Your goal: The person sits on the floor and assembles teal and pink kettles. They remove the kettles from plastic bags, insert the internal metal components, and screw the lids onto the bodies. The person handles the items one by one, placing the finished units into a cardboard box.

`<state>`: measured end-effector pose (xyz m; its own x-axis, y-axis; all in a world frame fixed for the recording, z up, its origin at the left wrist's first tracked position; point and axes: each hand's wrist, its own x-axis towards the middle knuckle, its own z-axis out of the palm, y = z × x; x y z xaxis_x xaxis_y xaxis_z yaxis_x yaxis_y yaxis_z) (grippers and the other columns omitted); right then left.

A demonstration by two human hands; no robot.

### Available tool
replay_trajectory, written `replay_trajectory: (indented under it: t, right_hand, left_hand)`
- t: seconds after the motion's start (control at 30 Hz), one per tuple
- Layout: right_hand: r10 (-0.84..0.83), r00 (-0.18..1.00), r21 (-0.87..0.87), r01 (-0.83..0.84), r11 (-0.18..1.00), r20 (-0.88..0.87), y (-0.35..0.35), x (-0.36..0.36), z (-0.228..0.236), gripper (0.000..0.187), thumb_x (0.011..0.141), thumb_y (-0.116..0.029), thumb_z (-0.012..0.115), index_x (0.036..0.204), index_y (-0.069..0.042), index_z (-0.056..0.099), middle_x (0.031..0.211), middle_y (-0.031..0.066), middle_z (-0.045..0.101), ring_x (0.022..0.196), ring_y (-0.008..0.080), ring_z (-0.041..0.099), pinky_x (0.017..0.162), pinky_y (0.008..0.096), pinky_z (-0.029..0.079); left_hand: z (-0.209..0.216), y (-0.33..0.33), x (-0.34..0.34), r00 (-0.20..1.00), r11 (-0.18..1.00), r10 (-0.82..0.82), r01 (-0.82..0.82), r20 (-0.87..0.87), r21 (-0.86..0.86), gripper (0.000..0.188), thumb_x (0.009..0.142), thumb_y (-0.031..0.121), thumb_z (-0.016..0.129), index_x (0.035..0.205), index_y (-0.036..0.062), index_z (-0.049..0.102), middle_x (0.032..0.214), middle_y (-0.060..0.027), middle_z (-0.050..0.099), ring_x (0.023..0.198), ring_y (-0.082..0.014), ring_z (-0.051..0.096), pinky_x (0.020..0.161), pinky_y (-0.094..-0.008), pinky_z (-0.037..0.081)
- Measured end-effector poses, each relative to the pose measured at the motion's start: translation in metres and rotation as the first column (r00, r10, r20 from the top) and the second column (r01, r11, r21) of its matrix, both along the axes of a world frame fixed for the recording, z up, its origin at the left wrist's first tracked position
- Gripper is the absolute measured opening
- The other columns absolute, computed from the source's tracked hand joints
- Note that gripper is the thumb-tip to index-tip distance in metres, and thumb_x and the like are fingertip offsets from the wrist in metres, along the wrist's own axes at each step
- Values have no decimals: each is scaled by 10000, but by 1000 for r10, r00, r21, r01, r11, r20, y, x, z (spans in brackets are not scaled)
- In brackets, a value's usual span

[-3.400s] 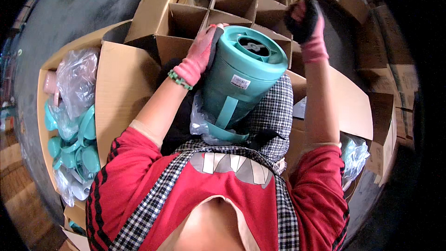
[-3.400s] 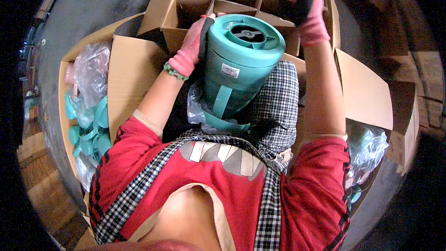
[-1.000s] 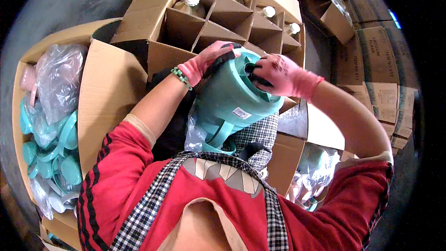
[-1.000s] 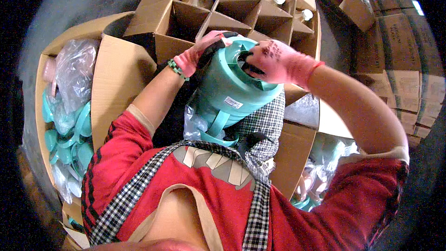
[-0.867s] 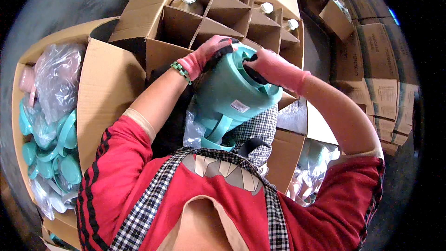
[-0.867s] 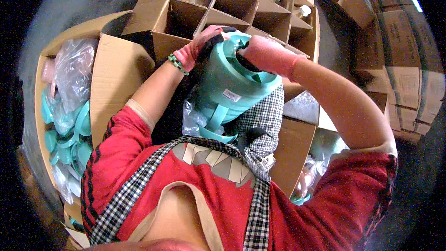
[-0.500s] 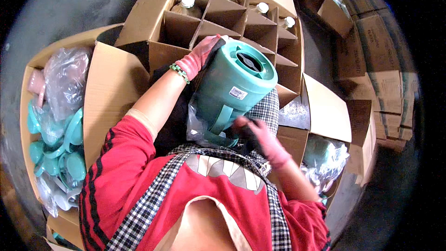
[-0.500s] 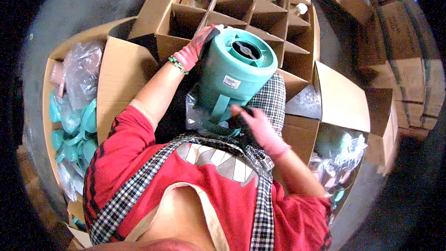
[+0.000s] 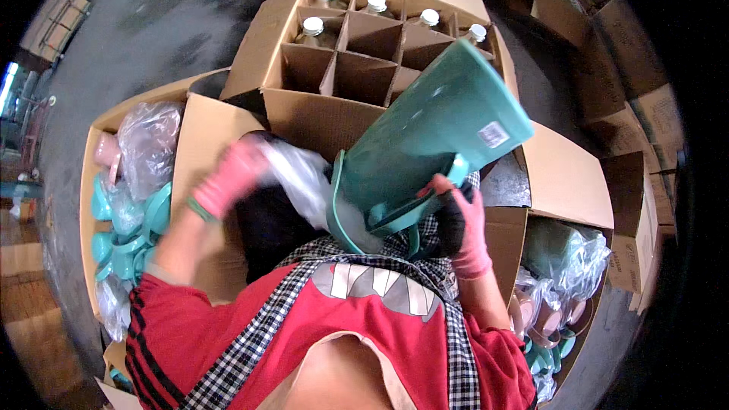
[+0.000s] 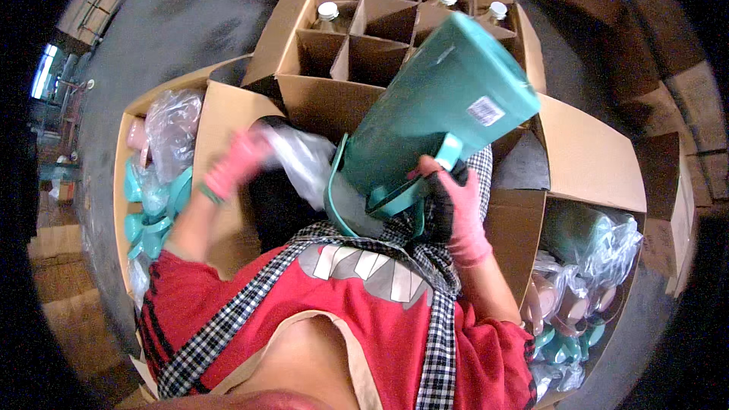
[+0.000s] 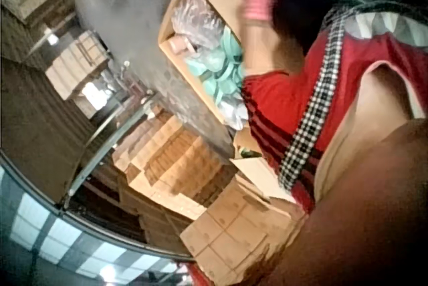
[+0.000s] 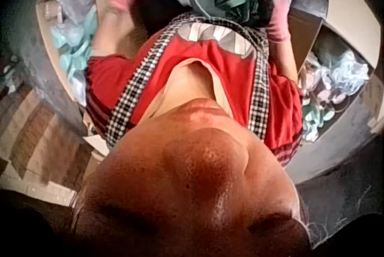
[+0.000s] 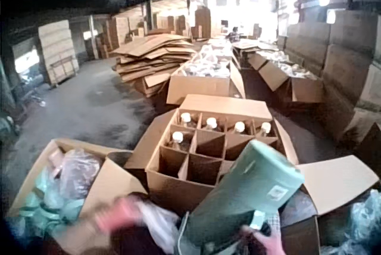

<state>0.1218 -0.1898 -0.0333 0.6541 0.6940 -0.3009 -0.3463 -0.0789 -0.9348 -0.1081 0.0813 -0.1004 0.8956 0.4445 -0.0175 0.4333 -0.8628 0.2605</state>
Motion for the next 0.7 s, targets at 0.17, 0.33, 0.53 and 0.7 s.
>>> replay_trajectory:
  t: [0.17, 0.33, 0.53, 0.7]
  right_hand:
    - [98, 995, 19, -99, 995, 23, 3, -6, 11, 172, 783, -187, 570, 788, -15, 574, 688, 38, 589, 572, 91, 514, 533, 224, 405]
    - [261, 965, -41, -260, 965, 11, 22, -33, -55, 180, 747, -101, 594, 873, 24, 566, 762, 51, 609, 725, 120, 566, 666, 246, 441]
    - [479, 788, -337, -363, 869, 387, 37, -23, -27, 257, 727, -150, 621, 904, 25, 559, 791, 134, 613, 737, 193, 587, 699, 290, 442]
    - [146, 795, 115, -262, 958, 589, 50, -1, 41, 485, 649, -210, 706, 1026, 19, 505, 934, 121, 573, 894, 180, 537, 771, 294, 420]
  left_hand:
    - [148, 176, -121, 289, 625, 712, -677, 640, -390, 232, 798, 189, 520, 932, 6, 566, 939, -104, 590, 807, -174, 571, 686, -306, 452]
    - [212, 94, -23, 20, 942, 326, -85, 945, -323, 247, 760, 158, 577, 963, 17, 574, 908, -41, 593, 775, -139, 562, 684, -260, 444]
    - [114, -33, 59, 217, 954, 300, -93, 929, -286, 333, 672, 1, 611, 989, 29, 510, 953, -48, 536, 885, -136, 506, 786, -262, 401]
    - [93, -84, 71, 591, 968, -224, 44, 775, 246, 330, 567, 87, 653, 868, 53, 520, 922, -116, 489, 919, -319, 488, 793, -415, 399]
